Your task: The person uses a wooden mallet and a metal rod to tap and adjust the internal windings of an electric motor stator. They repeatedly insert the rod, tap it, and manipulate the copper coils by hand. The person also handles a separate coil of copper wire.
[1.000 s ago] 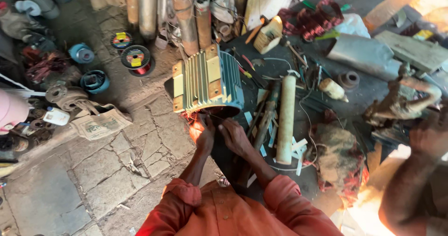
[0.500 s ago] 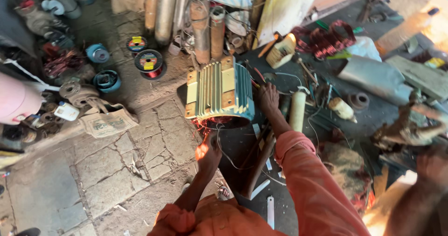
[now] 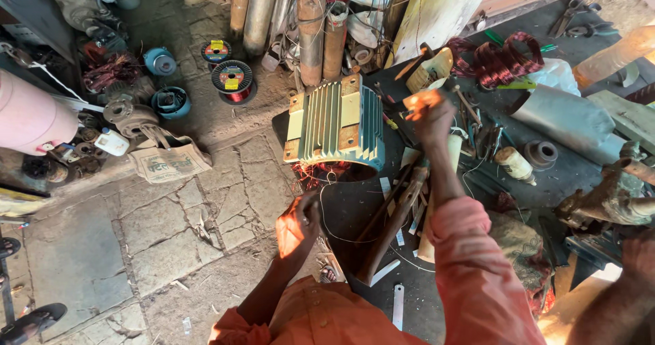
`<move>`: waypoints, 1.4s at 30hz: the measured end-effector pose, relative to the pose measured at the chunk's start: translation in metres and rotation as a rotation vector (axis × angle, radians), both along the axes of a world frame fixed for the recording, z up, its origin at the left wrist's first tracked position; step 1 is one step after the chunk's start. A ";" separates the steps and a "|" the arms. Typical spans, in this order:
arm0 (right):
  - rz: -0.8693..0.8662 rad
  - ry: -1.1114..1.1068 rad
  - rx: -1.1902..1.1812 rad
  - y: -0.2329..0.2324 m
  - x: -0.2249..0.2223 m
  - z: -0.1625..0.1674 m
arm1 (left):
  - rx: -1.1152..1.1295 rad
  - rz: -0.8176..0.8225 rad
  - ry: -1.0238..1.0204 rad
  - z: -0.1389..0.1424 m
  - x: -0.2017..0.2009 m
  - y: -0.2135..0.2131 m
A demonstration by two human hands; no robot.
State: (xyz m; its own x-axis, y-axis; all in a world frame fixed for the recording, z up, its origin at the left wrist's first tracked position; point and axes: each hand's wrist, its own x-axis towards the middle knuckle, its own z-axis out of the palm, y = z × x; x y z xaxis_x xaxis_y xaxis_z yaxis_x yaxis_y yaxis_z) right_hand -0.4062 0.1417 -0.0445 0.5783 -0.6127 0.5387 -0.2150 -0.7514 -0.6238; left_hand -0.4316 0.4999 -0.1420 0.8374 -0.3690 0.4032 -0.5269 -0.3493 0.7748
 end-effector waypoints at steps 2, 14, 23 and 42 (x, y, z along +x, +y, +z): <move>0.079 -0.110 -0.234 0.011 -0.032 0.035 | -0.005 -0.037 -0.072 0.018 -0.003 -0.010; 0.749 0.127 0.099 0.117 -0.175 0.096 | -0.053 -0.968 0.231 0.099 -0.036 -0.061; 0.444 -0.007 -0.036 0.257 -0.164 -0.041 | -0.569 -0.276 0.809 -0.012 -0.032 -0.025; 0.452 0.365 1.019 0.162 -0.173 -0.060 | 0.185 0.091 -0.004 -0.050 0.034 -0.089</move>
State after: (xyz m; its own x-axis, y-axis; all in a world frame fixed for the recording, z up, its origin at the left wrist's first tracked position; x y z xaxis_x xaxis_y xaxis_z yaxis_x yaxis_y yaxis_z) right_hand -0.5792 0.3035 -0.1046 0.8726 -0.3645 -0.3250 -0.3469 0.0059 -0.9379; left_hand -0.3975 0.4105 -0.1916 0.8694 -0.3595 0.3390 -0.4893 -0.5316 0.6913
